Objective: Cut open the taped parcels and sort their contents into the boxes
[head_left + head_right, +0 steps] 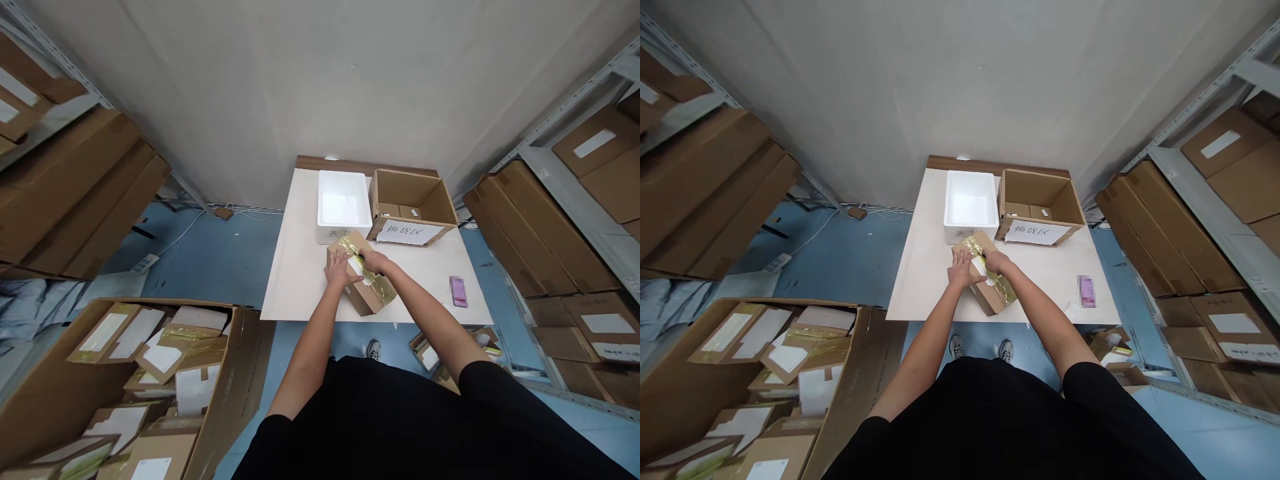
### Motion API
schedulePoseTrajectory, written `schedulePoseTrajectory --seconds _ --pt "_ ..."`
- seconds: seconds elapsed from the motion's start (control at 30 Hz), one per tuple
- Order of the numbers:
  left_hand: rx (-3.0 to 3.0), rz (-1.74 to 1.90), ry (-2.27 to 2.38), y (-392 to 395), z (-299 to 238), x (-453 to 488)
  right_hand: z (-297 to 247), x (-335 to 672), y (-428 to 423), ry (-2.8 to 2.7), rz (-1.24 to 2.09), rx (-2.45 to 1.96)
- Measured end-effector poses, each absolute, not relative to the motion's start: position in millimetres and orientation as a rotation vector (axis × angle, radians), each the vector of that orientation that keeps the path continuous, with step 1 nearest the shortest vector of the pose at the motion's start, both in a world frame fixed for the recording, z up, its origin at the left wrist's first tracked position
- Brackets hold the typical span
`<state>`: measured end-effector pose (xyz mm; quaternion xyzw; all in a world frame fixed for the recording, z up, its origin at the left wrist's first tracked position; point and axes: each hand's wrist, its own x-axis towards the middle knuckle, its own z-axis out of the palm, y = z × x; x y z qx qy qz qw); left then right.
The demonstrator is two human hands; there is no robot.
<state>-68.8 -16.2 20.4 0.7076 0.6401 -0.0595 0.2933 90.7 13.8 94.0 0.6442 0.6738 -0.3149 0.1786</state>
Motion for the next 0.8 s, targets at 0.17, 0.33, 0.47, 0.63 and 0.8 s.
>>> schedulePoseTrajectory --seconds 0.17,0.33,0.47,0.63,0.8 --pt "1.89 -0.17 1.7 -15 20 -69 93 102 3 1.863 -0.937 1.825" --pt "1.886 -0.15 1.698 -14 19 -69 89 112 -14 1.914 -0.854 1.832" --pt "1.89 -0.148 1.698 -15 19 -69 91 117 -29 1.971 -0.786 1.848" --pt "1.891 -0.129 1.703 -14 17 -68 94 126 -35 2.004 -0.824 1.941" --pt "1.884 -0.136 1.708 -13 16 -67 89 123 -27 2.042 -0.818 1.958"
